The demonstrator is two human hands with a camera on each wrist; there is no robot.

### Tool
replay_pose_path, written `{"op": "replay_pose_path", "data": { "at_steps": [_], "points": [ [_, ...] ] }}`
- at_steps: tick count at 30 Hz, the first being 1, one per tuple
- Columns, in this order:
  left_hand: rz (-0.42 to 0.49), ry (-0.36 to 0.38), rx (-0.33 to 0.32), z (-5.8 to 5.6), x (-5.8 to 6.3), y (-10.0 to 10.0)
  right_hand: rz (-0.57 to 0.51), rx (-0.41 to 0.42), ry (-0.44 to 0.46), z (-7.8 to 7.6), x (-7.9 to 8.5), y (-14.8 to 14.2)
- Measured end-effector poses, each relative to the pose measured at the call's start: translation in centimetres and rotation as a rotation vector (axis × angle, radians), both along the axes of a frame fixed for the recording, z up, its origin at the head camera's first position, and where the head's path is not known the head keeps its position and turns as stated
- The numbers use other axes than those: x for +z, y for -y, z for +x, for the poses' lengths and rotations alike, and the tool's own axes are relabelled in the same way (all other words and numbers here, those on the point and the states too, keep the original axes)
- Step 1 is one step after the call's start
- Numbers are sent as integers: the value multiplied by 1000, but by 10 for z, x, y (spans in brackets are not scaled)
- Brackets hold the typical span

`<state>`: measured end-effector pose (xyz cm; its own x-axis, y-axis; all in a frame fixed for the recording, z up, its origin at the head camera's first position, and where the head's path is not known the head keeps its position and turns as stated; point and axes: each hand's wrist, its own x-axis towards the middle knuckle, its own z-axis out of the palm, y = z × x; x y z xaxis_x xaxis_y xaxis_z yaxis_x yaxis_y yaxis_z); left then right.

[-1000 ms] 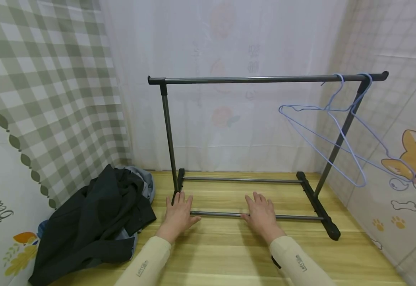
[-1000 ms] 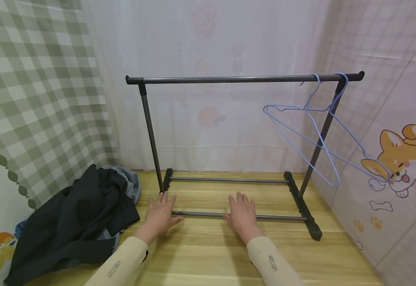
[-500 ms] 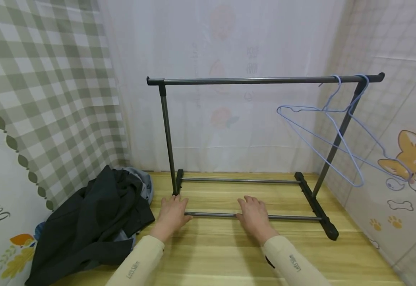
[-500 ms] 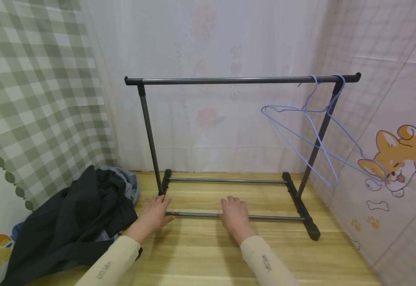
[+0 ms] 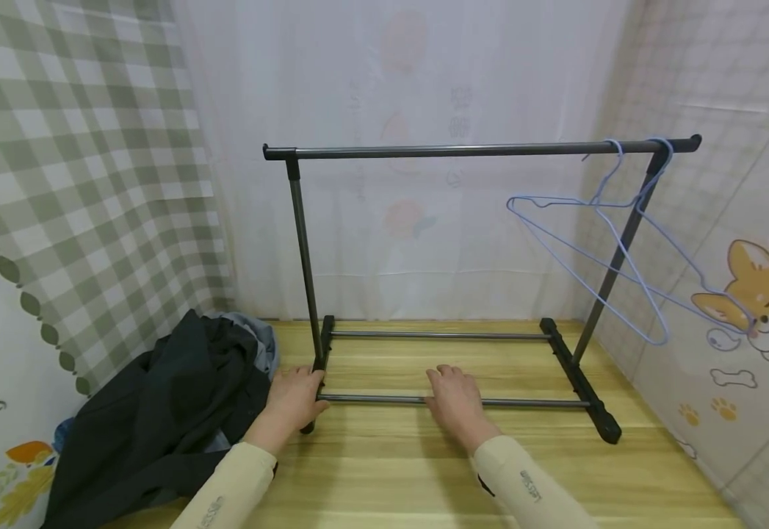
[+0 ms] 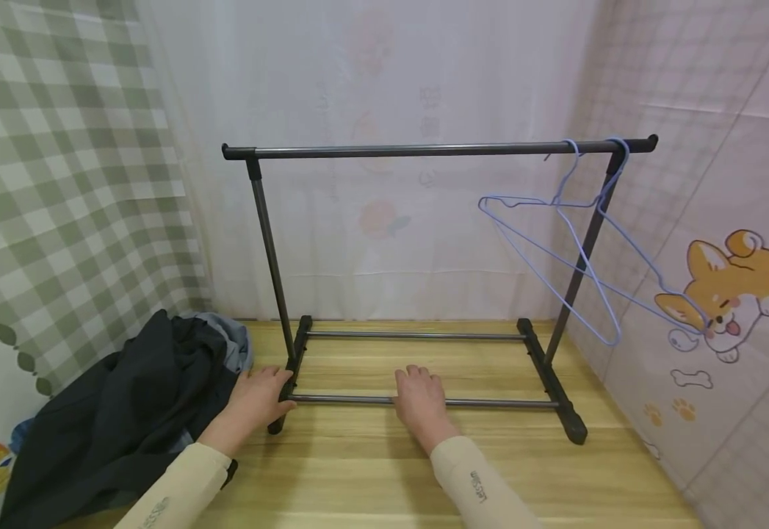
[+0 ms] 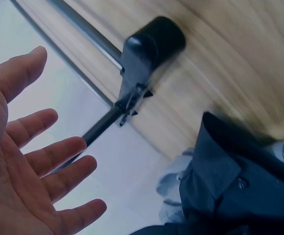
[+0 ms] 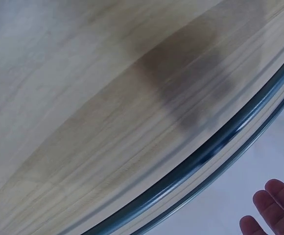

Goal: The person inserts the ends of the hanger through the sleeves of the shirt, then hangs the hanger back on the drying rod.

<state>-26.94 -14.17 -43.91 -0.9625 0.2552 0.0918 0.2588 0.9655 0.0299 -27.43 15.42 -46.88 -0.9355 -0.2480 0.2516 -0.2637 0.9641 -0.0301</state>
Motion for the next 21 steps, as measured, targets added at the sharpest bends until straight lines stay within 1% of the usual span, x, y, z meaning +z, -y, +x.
{"op": "replay_pose_path", "data": {
  "at_steps": [5, 8, 13, 17, 21],
  "points": [
    [16, 15, 23, 4, 4, 13, 12, 3, -7, -1, 3, 9],
    [32, 13, 22, 5, 6, 21, 6, 9, -7, 0, 4, 15],
    [11, -6, 14, 8, 11, 35, -9, 38, -8, 0, 3, 23],
    [6, -24, 13, 14, 16, 47, -26, 46, 8, 1, 3, 28],
    [-10, -50, 10, 22, 25, 57, -53, 49, 29, 1, 3, 33]
  ]
}}
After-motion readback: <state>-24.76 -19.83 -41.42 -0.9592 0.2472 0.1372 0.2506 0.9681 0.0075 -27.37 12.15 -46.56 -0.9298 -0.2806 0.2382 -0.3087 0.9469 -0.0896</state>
